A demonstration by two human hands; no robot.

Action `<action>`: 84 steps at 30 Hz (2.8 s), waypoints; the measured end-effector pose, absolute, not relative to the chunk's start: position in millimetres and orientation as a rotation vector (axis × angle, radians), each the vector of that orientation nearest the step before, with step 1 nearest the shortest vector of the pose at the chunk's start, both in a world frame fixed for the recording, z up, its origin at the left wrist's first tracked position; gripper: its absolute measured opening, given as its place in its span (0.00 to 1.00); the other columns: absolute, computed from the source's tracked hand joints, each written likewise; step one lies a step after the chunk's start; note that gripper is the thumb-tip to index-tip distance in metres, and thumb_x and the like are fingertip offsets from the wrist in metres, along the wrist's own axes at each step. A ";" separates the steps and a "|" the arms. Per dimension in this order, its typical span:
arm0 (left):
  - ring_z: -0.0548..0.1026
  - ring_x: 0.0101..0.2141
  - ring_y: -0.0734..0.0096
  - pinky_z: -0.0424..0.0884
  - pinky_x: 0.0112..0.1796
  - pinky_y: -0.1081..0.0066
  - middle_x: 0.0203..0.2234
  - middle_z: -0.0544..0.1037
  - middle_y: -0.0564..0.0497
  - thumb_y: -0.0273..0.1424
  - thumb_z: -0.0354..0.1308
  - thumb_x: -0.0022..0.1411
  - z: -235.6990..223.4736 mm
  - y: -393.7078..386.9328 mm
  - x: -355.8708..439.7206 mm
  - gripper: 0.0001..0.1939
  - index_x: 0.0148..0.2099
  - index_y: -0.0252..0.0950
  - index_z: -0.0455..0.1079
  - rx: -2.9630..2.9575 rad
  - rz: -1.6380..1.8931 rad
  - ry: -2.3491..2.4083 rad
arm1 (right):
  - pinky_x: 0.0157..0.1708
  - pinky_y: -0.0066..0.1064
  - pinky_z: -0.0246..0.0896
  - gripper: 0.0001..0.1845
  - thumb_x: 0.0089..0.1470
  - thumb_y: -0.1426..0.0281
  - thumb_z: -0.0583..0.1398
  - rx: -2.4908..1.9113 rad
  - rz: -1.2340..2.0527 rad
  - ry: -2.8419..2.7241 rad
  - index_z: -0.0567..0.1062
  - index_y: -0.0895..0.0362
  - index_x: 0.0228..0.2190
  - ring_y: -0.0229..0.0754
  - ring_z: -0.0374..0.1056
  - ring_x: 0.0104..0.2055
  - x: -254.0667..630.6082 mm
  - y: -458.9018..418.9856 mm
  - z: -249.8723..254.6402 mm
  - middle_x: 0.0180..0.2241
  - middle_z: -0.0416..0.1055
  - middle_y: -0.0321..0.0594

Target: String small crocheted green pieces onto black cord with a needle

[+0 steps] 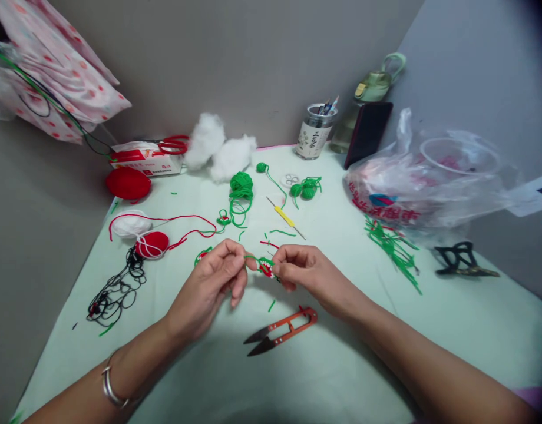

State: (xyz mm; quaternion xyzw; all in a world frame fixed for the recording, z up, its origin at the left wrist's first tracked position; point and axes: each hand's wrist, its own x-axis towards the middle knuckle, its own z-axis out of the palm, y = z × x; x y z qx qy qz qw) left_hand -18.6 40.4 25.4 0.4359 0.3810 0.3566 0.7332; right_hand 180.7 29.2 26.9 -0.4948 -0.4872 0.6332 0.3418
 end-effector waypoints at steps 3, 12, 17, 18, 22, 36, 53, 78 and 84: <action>0.66 0.20 0.80 0.65 0.22 0.77 0.26 0.71 0.57 0.40 0.56 0.68 26.0 41.6 -17.1 0.11 0.37 0.38 0.64 0.900 0.768 0.826 | 0.24 0.25 0.51 0.06 0.53 0.70 0.60 -1.307 1.471 -1.392 0.70 0.59 0.27 0.32 0.57 0.23 180.7 26.5 25.5 0.21 0.62 0.31; 0.75 0.29 0.73 0.74 0.36 0.71 0.26 0.75 0.53 0.37 0.60 0.65 14.9 41.2 -15.7 0.10 0.38 0.35 0.70 0.965 0.658 0.812 | 0.28 0.29 0.58 0.05 0.63 0.74 0.59 -0.932 0.094 -2.193 0.75 0.61 0.35 0.37 0.64 0.28 179.4 12.5 17.7 0.28 0.71 0.41; 0.75 0.29 0.72 0.74 0.36 0.69 0.25 0.75 0.54 0.37 0.61 0.64 16.0 40.8 -17.4 0.09 0.38 0.36 0.69 1.056 0.744 0.893 | 0.31 0.27 0.61 0.10 0.64 0.71 0.59 -1.055 0.396 -1.996 0.74 0.62 0.45 0.36 0.66 0.31 187.4 17.2 19.7 0.31 0.70 0.40; 0.75 0.30 0.72 0.74 0.37 0.69 0.26 0.76 0.55 0.37 0.61 0.65 15.7 40.2 -17.8 0.09 0.38 0.37 0.69 1.098 0.756 0.910 | 0.31 0.27 0.61 0.10 0.63 0.69 0.60 -1.111 0.481 -1.974 0.74 0.60 0.45 0.36 0.65 0.31 188.7 18.1 20.4 0.31 0.69 0.39; 0.75 0.31 0.71 0.72 0.38 0.69 0.27 0.76 0.54 0.37 0.61 0.64 15.0 37.0 -17.9 0.09 0.38 0.37 0.69 1.273 0.789 0.995 | 0.29 0.26 0.58 0.07 0.59 0.67 0.64 -1.286 0.807 -1.980 0.77 0.58 0.39 0.34 0.64 0.29 189.4 20.3 22.6 0.29 0.68 0.35; 0.74 0.30 0.71 0.69 0.35 0.71 0.27 0.75 0.54 0.33 0.59 0.63 18.2 36.0 -14.6 0.06 0.37 0.37 0.68 1.391 0.714 1.007 | 0.34 0.26 0.59 0.11 0.62 0.77 0.58 -1.249 0.908 -2.069 0.76 0.58 0.44 0.34 0.66 0.32 191.0 22.9 21.3 0.33 0.70 0.37; 0.75 0.32 0.70 0.69 0.39 0.69 0.27 0.76 0.54 0.36 0.61 0.64 6.9 44.0 -21.2 0.08 0.37 0.37 0.68 1.250 0.786 1.007 | 0.31 0.26 0.61 0.19 0.67 0.74 0.49 -1.264 0.798 -1.817 0.62 0.54 0.58 0.33 0.63 0.27 200.9 18.4 33.3 0.28 0.67 0.32; 0.72 0.30 0.71 0.67 0.34 0.71 0.26 0.75 0.54 0.36 0.62 0.62 13.6 41.1 -17.7 0.08 0.35 0.37 0.70 1.358 0.806 1.114 | 0.30 0.28 0.58 0.09 0.64 0.76 0.56 -1.177 0.198 -2.156 0.77 0.58 0.35 0.37 0.64 0.32 197.0 15.7 25.7 0.31 0.69 0.41; 0.72 0.30 0.71 0.67 0.33 0.72 0.27 0.74 0.54 0.36 0.63 0.61 13.1 39.9 -18.4 0.09 0.35 0.37 0.71 1.373 0.792 1.131 | 0.30 0.28 0.59 0.10 0.64 0.75 0.56 -1.184 0.218 -2.163 0.77 0.58 0.35 0.37 0.64 0.32 195.3 16.5 23.9 0.30 0.69 0.41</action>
